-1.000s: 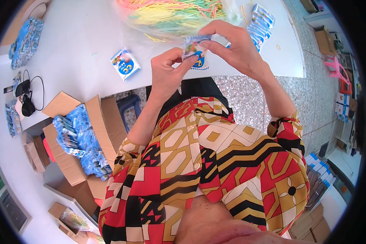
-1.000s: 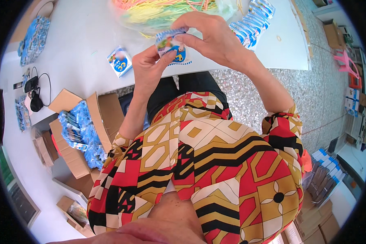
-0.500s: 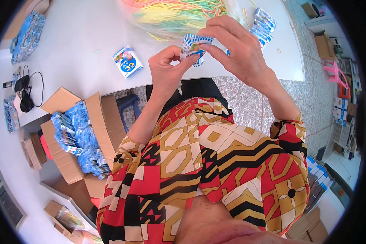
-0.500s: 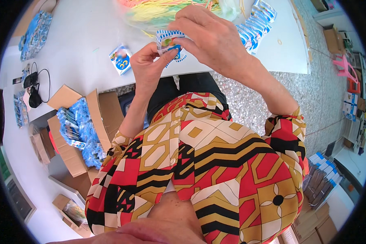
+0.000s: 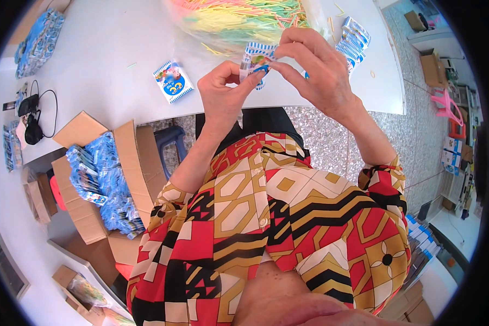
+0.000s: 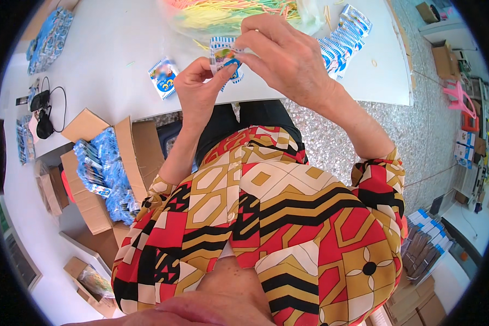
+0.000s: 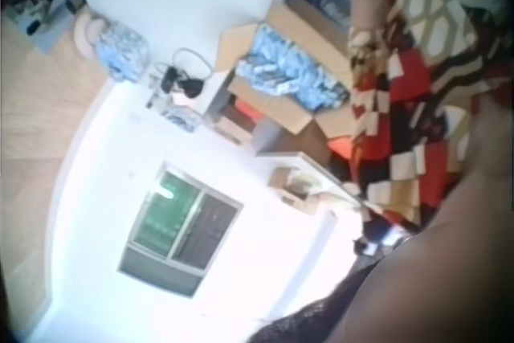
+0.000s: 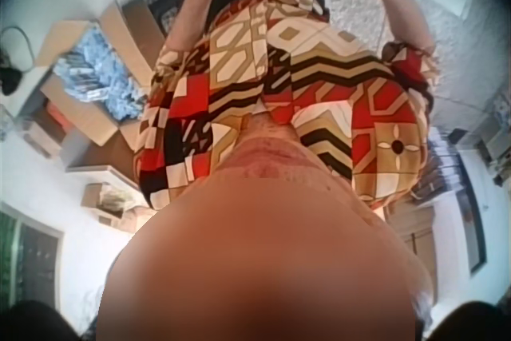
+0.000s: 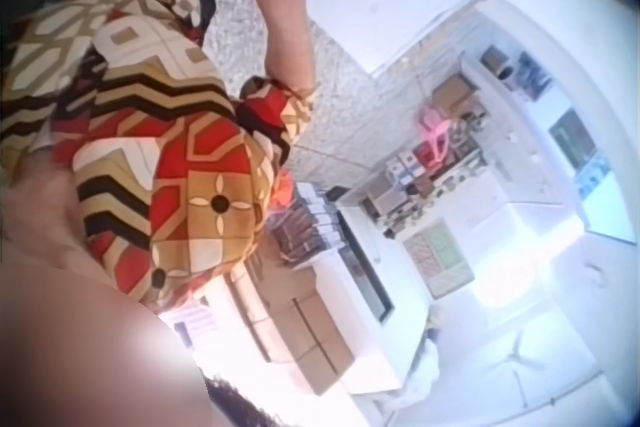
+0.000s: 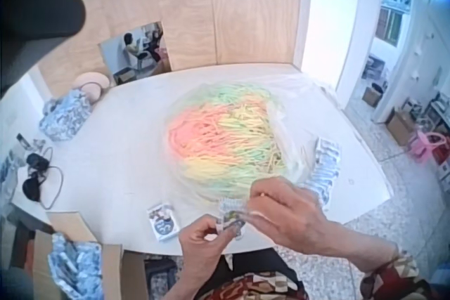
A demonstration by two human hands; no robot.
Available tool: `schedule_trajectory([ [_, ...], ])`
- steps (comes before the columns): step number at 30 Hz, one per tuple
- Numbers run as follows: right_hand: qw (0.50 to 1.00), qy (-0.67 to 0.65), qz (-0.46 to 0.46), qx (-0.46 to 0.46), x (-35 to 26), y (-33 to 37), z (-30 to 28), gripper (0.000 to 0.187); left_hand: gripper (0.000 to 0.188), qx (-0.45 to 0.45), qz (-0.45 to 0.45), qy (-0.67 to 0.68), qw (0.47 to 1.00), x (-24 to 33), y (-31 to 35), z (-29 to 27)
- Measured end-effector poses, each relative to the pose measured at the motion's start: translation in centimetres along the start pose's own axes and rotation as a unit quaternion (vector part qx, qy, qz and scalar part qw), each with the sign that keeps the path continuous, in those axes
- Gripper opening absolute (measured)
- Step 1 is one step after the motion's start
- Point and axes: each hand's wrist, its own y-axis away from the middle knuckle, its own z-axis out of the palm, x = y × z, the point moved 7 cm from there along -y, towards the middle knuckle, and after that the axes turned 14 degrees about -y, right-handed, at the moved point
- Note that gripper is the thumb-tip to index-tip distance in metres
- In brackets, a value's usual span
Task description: Placing bunches of colored plastic strands into individual plastic containers.
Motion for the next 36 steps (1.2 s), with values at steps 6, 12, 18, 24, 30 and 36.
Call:
schedule_trajectory([
  [6, 0.999, 0.014, -0.035, -0.027, -0.9, -0.5, 1.0, 0.020, 0.016, 0.055, 0.072, -0.169, 0.981, 0.3, 0.1, -0.7],
  [12, 0.995, 0.027, -0.078, -0.050, -2.1, 0.1, 1.2, 0.022, 0.011, 0.045, 0.112, -0.164, 0.979, 1.1, 0.3, -0.3],
  [18, 0.977, -0.161, 0.070, -0.122, -0.7, 0.5, 2.8, 0.017, 0.010, 0.020, 0.117, -0.147, 0.982, 0.8, 0.6, -0.4],
  [24, 0.972, -0.223, 0.014, -0.073, -1.4, -1.1, 2.6, 0.018, 0.010, -0.009, 0.121, -0.054, 0.991, 1.2, 0.1, -0.8],
  [30, 0.931, -0.344, 0.112, -0.050, 3.3, -3.5, 1.6, 0.013, 0.018, 0.003, 0.003, 0.060, 0.998, -1.7, -0.1, -1.3],
  [36, 0.988, 0.037, 0.148, 0.022, 19.4, -5.1, -2.8, 0.023, 0.023, -0.001, 0.010, 0.123, 0.992, -0.2, 0.2, -1.4],
])
